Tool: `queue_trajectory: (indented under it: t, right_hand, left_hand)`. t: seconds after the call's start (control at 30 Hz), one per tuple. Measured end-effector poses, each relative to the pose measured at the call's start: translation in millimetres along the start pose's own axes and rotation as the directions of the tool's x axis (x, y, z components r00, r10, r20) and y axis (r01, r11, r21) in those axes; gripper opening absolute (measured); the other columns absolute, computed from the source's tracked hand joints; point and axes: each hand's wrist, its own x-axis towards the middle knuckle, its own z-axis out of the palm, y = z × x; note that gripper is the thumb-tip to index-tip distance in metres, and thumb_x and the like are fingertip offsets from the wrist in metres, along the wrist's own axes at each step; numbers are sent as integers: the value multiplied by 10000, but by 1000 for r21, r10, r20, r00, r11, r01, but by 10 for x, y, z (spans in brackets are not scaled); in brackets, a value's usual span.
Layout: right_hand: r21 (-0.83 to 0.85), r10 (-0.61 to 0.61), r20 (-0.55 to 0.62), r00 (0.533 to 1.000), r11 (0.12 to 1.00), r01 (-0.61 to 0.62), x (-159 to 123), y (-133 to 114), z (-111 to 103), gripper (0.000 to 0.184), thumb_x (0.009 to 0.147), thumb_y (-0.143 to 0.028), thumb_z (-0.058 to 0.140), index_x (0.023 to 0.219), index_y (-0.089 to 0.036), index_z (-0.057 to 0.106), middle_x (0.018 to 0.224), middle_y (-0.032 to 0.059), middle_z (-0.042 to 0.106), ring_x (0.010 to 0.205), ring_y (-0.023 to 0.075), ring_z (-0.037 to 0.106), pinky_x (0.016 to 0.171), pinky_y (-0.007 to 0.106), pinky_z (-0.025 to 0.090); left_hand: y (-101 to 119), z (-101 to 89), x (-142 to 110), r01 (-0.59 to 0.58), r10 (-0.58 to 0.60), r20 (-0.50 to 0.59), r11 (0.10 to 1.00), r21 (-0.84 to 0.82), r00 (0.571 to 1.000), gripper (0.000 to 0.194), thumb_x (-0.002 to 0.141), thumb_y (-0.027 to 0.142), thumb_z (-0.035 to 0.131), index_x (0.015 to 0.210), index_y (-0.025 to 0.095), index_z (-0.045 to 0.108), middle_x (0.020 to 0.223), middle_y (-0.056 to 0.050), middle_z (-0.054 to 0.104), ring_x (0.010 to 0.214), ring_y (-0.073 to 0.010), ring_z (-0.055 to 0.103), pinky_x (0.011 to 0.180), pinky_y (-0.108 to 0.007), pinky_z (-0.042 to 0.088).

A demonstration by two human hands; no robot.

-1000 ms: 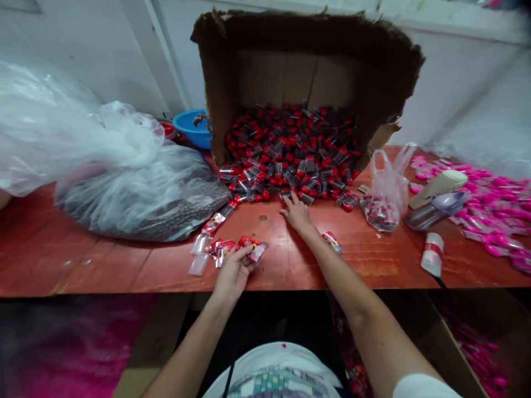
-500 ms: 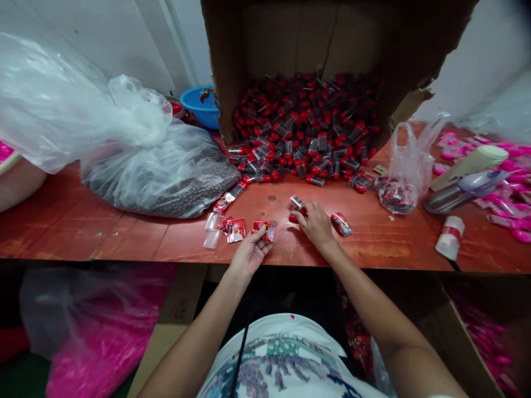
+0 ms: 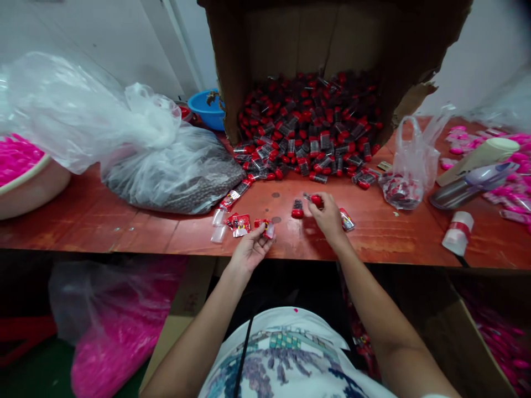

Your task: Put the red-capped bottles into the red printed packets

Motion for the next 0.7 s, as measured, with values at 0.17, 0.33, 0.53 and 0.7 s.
queue_trajectory:
  t: [0.17,0.33,0.53,0.7]
  right_hand:
    - [584,104,68,992,802,-124,-442,-189,-172,246,766,-382,651,917,-201,581,880,20,630,806,174,595,752,332,507]
    - [725,115,233,966,641,-251,-838,-435,-151,213,735,-339,698,860,-220,573,796,-16,638,755,158,617,779,340,518]
    - [656,22,330,944,714,-246,-996,-521,-78,220,796,-326,637,991,-224,633,918,18,611,837,161,588,794,301,487]
    - [539,28,284,958,822,-183,-1011,-515,-63,216,837,-334,578,1006,-216,645,851,8,577,737,143,532,691,254,456]
  left_hand:
    - [-37,50,2,5,-5,16,1000,-1,1000,66,801,68,620,769,125,629,758,-65,718,671,-148,695,712,-295,584]
    - [-88,117,-16,21,-21,42,1000,16,999,57,795,64,624,785,119,634,752,-63,721,664,-146,694,711,-292,585]
    - [-137,134,-52,-5,4,101,1000,10,995,74,804,63,613,772,124,640,751,-55,723,691,-145,696,753,-297,574]
    - [-153,143,-76,-25,21,118,999,33,993,64,793,74,633,786,137,644,755,-40,722,674,-137,692,748,-286,570]
